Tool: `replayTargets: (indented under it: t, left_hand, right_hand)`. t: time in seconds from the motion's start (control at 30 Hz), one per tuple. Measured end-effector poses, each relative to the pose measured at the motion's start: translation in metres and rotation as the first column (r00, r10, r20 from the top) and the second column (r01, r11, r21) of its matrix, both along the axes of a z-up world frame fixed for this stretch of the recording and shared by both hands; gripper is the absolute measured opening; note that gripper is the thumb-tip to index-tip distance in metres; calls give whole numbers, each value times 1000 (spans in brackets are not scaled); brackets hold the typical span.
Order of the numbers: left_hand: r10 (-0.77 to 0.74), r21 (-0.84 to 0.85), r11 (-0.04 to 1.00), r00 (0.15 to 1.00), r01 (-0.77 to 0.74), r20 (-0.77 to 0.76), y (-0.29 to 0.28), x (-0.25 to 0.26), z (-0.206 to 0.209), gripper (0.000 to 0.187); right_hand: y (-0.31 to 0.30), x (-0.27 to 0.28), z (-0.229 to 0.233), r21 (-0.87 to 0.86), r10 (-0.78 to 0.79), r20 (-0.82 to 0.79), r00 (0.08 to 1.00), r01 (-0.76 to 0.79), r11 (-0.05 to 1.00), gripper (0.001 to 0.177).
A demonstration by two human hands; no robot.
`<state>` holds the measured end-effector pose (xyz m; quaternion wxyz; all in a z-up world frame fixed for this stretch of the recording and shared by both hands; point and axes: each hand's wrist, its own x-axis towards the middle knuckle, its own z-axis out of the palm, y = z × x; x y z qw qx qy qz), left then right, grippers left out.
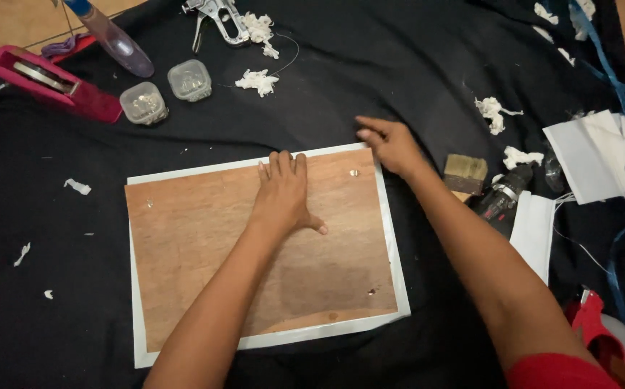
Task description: Securing a wooden backing into a picture frame using a hand tool and attaching a hanging string.
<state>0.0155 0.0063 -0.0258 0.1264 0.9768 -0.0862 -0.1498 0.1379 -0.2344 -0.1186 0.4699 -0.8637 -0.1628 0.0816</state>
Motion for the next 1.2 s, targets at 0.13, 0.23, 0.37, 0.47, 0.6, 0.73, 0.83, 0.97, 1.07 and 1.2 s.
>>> replayTargets:
  t: [0.13,0.23,0.37,0.47,0.6,0.73,0.83,0.97,1.07,1.2]
  left_hand:
    - [-2,21,1000,999,3,-44,0,5,-18,145]
    - [-6,40,999,997,9,-77,1,7,-25,145]
    - [11,107,994,995,0,-96,-4,-1,9,138]
    - [-2,196,980,992,27,-128,-2,-4,-3,143]
    - [-14,198,980,999,5,43,16,-20,-27,149]
    - [180,73,978,969,-195,171,53,-38,-13,126]
    - [247,76,964,966,-253,81,76,-48,-6,126]
    - [319,35,947,948,-318,-7,103,-48,-12,130]
    - [309,-13,951,950,-309,41,109,-40,-22,130]
    - [301,-9,954,952,-301,54,107,-39,-14,131]
  right_hand:
    - [-9,-11,6,48,-110,-116,987,116,992,26]
    - [-10,-30,9,-38,-50,-5,999,50,998,28]
    - [-4,-55,12,-7,-13,108,994,14,1000,39]
    - [1,-62,6,44,-32,189,982,24,999,39]
    - [3,-71,0,-5,4,305,952,-3,1000,33]
    - [2,-69,-11,-18,-2,428,904,10,1000,31]
    - [4,-68,-14,-27,8,466,885,5,1000,32]
    - [2,-56,-28,-90,9,465,885,37,995,29]
    - [28,-35,-3,-220,31,609,793,132,967,17]
    - [93,-3,12,-273,170,494,852,-34,962,15]
